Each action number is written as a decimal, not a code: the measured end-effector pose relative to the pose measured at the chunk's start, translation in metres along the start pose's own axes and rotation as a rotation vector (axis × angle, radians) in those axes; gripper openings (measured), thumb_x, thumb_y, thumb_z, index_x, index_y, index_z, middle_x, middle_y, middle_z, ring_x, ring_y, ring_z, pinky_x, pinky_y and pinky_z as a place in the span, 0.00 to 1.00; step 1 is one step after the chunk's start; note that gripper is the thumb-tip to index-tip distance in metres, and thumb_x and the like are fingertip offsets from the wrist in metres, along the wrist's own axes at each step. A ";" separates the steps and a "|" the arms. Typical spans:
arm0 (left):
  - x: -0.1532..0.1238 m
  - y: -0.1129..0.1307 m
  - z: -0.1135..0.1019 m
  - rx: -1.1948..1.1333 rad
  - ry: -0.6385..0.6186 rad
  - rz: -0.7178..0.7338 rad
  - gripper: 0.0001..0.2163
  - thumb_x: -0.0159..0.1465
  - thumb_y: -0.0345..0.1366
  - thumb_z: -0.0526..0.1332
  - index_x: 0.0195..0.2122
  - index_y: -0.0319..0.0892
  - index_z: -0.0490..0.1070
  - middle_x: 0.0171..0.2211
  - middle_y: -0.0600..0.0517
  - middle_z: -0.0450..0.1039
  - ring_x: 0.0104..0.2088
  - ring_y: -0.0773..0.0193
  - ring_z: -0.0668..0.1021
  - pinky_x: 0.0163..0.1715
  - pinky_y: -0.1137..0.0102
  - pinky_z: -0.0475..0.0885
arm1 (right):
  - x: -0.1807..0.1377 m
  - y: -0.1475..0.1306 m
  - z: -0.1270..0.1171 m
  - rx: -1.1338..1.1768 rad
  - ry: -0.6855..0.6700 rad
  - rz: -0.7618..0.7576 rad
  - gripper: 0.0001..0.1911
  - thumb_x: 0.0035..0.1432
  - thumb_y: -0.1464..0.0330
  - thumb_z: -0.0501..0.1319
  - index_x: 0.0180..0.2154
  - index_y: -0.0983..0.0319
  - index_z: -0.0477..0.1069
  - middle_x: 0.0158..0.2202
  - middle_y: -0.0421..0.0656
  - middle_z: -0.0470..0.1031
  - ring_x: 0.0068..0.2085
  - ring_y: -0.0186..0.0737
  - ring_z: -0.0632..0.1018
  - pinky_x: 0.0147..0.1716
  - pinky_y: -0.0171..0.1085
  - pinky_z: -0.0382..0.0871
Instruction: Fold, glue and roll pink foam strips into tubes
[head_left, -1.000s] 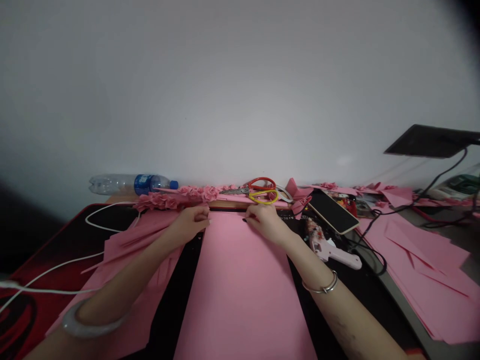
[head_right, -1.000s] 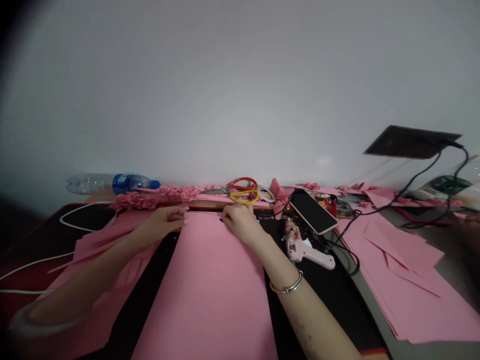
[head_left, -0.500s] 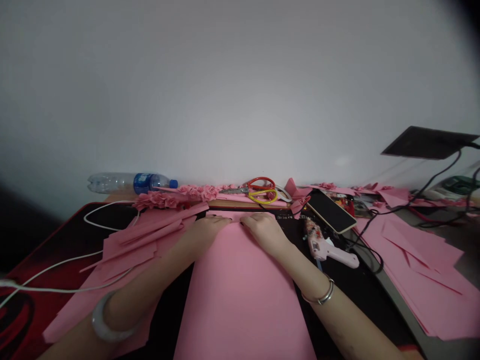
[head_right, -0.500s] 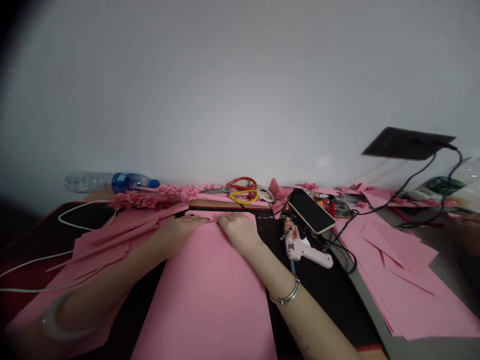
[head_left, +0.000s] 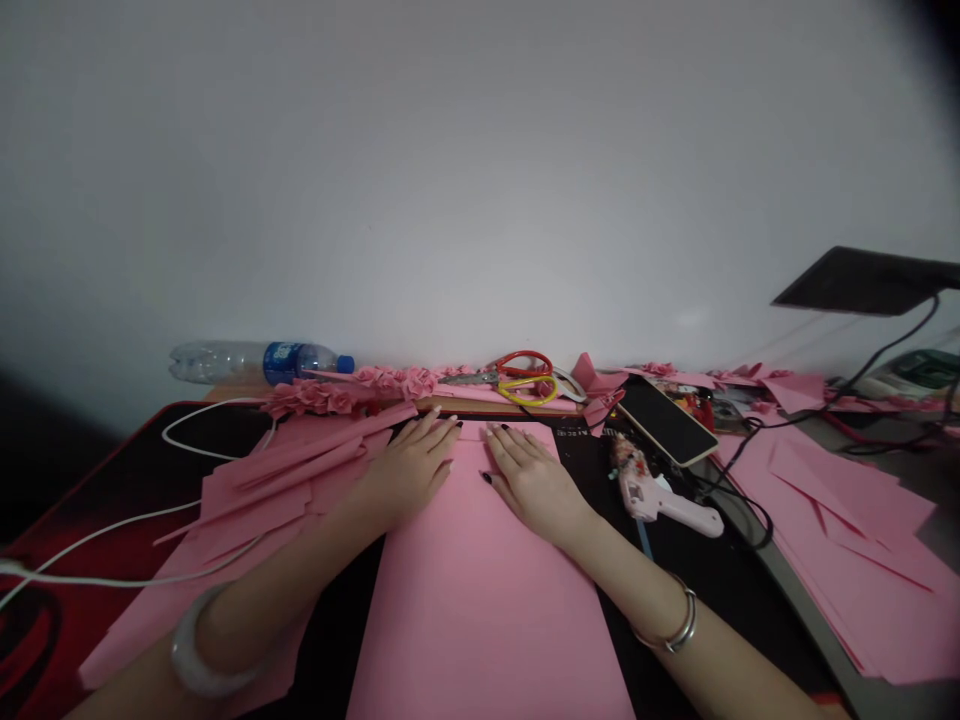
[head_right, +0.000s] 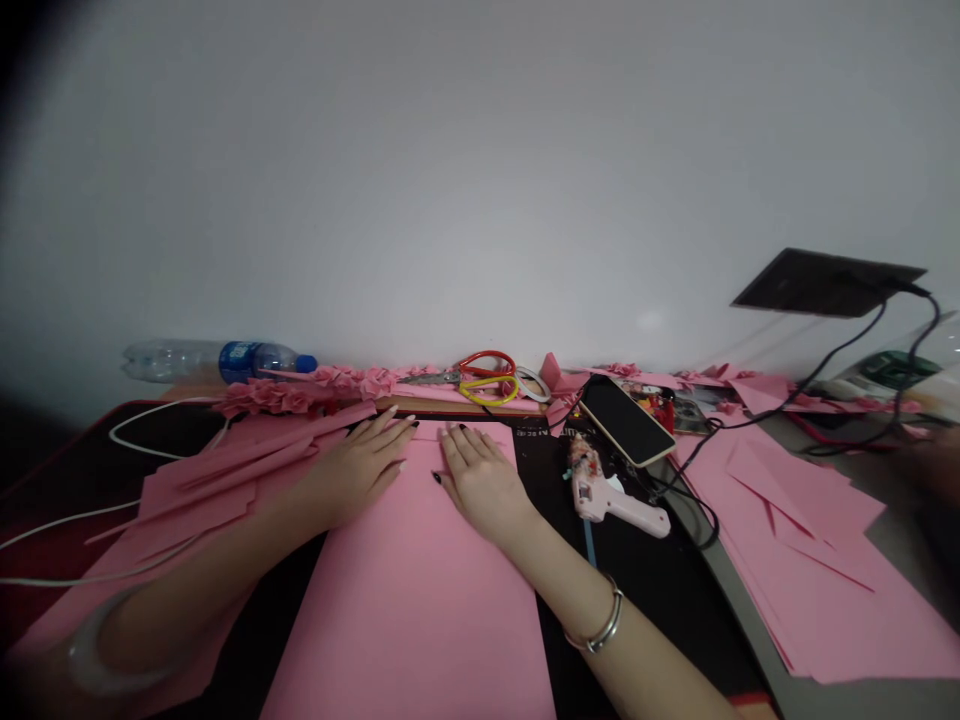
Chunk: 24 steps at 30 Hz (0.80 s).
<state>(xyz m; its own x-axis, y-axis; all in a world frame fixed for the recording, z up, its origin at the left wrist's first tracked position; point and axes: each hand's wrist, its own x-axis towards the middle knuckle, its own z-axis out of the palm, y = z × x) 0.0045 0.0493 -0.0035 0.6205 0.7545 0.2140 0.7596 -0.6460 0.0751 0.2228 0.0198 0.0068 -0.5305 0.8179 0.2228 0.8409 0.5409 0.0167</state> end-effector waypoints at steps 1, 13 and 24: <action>-0.001 0.003 0.000 0.007 0.012 -0.016 0.23 0.68 0.36 0.48 0.62 0.34 0.58 0.63 0.43 0.58 0.65 0.49 0.56 0.61 0.54 0.55 | -0.001 -0.001 0.000 0.009 0.000 0.000 0.28 0.65 0.65 0.52 0.63 0.70 0.56 0.63 0.54 0.60 0.61 0.52 0.64 0.60 0.49 0.59; -0.011 0.014 0.009 -0.003 0.101 0.003 0.23 0.68 0.40 0.50 0.63 0.44 0.57 0.64 0.49 0.56 0.65 0.52 0.56 0.62 0.55 0.53 | -0.004 0.001 0.000 0.052 -0.050 -0.009 0.27 0.66 0.64 0.49 0.63 0.70 0.55 0.64 0.53 0.56 0.64 0.49 0.60 0.62 0.49 0.54; -0.017 0.013 0.014 -0.083 0.021 -0.042 0.23 0.69 0.42 0.47 0.65 0.45 0.53 0.66 0.48 0.51 0.65 0.53 0.57 0.62 0.55 0.55 | -0.009 0.006 -0.003 0.149 -0.113 -0.028 0.28 0.67 0.65 0.48 0.65 0.70 0.51 0.66 0.55 0.52 0.66 0.47 0.56 0.63 0.50 0.53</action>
<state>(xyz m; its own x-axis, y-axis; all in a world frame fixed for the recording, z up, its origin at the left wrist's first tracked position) 0.0063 0.0302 -0.0197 0.5836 0.7789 0.2297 0.7655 -0.6221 0.1645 0.2331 0.0155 0.0082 -0.5694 0.8143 0.1128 0.8050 0.5801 -0.1246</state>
